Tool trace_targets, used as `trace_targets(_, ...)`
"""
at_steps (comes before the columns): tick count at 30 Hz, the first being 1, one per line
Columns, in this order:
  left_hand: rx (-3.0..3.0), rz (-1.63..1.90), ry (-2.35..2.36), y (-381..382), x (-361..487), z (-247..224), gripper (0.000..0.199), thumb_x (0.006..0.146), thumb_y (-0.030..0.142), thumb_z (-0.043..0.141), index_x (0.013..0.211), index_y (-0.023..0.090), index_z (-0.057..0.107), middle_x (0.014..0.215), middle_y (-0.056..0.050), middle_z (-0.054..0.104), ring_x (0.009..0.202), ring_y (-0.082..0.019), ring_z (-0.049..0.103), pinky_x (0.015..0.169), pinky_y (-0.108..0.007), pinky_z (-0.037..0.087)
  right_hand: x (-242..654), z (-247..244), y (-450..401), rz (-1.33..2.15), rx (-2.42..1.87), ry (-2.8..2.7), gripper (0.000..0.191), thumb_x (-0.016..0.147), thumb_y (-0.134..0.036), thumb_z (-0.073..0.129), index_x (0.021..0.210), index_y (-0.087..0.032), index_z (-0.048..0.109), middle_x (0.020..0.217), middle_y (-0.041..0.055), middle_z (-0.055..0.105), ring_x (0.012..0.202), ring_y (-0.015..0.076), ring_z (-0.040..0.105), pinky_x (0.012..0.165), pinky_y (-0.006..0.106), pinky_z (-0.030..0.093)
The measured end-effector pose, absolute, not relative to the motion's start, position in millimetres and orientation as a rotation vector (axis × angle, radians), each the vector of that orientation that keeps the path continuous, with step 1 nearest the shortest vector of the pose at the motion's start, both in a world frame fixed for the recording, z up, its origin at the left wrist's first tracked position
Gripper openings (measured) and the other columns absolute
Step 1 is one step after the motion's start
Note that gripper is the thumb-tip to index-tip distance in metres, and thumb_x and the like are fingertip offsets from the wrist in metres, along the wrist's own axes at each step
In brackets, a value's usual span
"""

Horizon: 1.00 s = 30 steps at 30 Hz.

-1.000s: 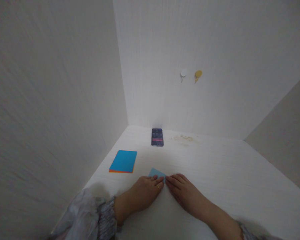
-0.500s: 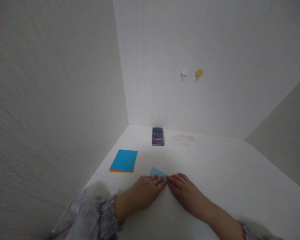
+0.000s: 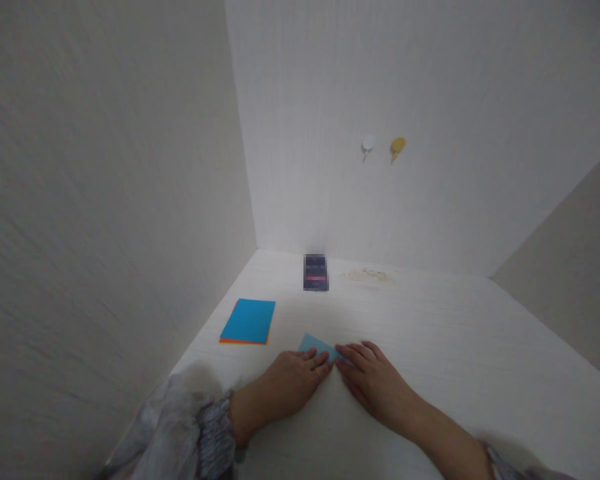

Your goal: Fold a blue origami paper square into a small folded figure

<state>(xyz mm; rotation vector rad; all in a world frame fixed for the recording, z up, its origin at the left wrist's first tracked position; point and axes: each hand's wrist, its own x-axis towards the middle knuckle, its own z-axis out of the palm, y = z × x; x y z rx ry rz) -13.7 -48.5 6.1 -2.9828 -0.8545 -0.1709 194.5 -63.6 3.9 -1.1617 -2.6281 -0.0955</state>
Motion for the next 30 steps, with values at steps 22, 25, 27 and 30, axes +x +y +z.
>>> trace_targets(22,-3.001,-0.176,-0.829,-47.6,-16.9,7.9,0.032,0.087,0.018,0.033,0.119,0.016,0.039,0.122,-0.009,0.047,0.106,-0.019,0.048,0.085,-0.032,0.041,218.5,-7.5,-56.8,-0.038,-1.196,-2.453,0.027,0.084,-0.017,0.037,0.101,-0.015,0.057,0.103,0.011,0.059,0.097,0.0205,0.051,0.086,0.04,0.039)
trace_targets(25,-2.998,-0.192,-0.827,-47.7,-15.8,8.0,0.032,0.087,0.018,0.033,0.118,0.016,0.04,0.12,-0.009,0.048,0.107,-0.019,0.047,0.084,-0.032,0.042,214.6,-7.6,-55.5,-0.019,-1.155,-2.514,0.034,0.083,-0.022,0.039,0.116,-0.017,0.047,0.116,0.0125,0.05,0.105,0.0226,0.045,0.089,0.043,0.036)
trace_targets(27,-3.003,-0.2,-0.831,-48.0,-14.8,9.3,0.033,0.087,0.019,0.034,0.119,0.016,0.039,0.119,-0.009,0.049,0.107,-0.02,0.047,0.084,-0.032,0.042,210.3,-5.4,-55.8,-0.003,-1.13,-2.627,0.038,0.083,-0.029,0.041,0.121,-0.023,0.042,0.128,0.0113,0.039,0.113,0.0266,0.037,0.091,0.049,0.03)
trace_targets(30,-3.019,-0.209,-0.858,-48.6,-13.5,11.1,0.034,0.087,0.019,0.034,0.12,0.016,0.039,0.119,-0.008,0.049,0.108,-0.02,0.047,0.086,-0.032,0.041,204.8,-2.0,-55.9,0.081,-1.163,-2.726,0.039,0.084,-0.038,0.039,0.121,-0.028,0.041,0.132,0.0085,0.035,0.116,0.0277,0.034,0.093,0.052,0.026)
